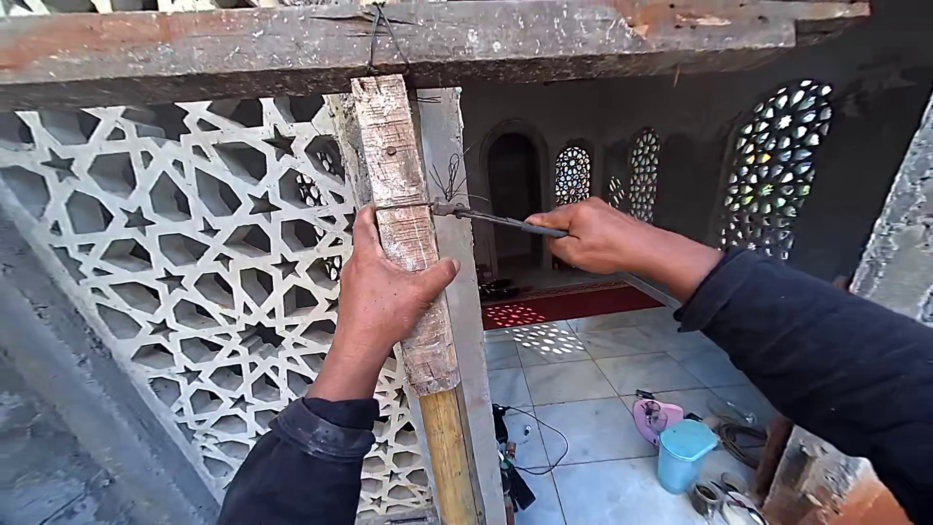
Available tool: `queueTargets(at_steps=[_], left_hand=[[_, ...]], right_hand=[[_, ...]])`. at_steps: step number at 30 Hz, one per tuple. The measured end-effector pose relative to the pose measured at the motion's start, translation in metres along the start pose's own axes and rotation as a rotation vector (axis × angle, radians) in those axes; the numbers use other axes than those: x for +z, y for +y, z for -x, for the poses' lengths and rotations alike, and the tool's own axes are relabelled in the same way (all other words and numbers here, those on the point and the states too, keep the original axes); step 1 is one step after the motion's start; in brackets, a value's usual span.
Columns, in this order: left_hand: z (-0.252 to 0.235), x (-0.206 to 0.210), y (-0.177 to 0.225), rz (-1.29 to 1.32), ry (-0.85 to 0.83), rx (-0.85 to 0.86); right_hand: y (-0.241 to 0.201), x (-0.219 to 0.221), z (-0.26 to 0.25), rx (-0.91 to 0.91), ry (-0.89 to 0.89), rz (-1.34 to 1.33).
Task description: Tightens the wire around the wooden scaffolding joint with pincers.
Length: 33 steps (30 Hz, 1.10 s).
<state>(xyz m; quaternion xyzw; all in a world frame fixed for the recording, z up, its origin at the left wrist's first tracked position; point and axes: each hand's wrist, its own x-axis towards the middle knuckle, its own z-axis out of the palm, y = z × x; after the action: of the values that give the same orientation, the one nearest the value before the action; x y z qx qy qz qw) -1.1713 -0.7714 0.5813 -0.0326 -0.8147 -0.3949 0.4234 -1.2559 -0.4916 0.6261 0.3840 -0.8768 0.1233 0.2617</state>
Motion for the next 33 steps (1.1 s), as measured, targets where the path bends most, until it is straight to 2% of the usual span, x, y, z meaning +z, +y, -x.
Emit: queueTargets(at_steps=[4, 6, 8, 12, 14, 16, 18, 22, 26, 33], left_hand=[[0.001, 0.0, 0.002, -0.04, 0.012, 0.0], [0.002, 0.0, 0.003, -0.07, 0.023, 0.0], [0.003, -0.001, 0.004, -0.096, 0.032, -0.013], [0.005, -0.002, 0.008, -0.183, 0.054, -0.029], [0.006, -0.001, 0.011, -0.256, 0.078, -0.008], [0.005, 0.001, 0.016, -0.372, 0.117, 0.036], [0.001, 0.002, 0.028, -0.454, 0.159, 0.066], [-0.01, 0.01, 0.039, -0.434, 0.219, 0.082], [-0.012, 0.013, 0.033, -0.391, 0.229, 0.14], [-0.009, 0.013, 0.033, -0.383, 0.227, 0.093]], right_hand=[[0.0, 0.006, -0.009, 0.194, -0.366, -0.534], [0.005, 0.004, -0.014, 0.196, -0.45, -0.604], [0.006, 0.002, -0.017, 0.17, -0.401, -0.513], [0.005, -0.007, -0.011, 0.061, -0.209, -0.158], [0.005, -0.006, -0.006, -0.003, -0.134, -0.06], [0.002, 0.001, 0.001, 0.009, -0.084, 0.006], [0.001, 0.009, 0.006, 0.054, -0.004, 0.058], [0.003, 0.018, 0.005, 0.088, 0.126, 0.109], [-0.004, 0.017, 0.0, 0.099, 0.19, 0.157], [0.003, 0.017, -0.005, 0.074, 0.247, 0.207]])
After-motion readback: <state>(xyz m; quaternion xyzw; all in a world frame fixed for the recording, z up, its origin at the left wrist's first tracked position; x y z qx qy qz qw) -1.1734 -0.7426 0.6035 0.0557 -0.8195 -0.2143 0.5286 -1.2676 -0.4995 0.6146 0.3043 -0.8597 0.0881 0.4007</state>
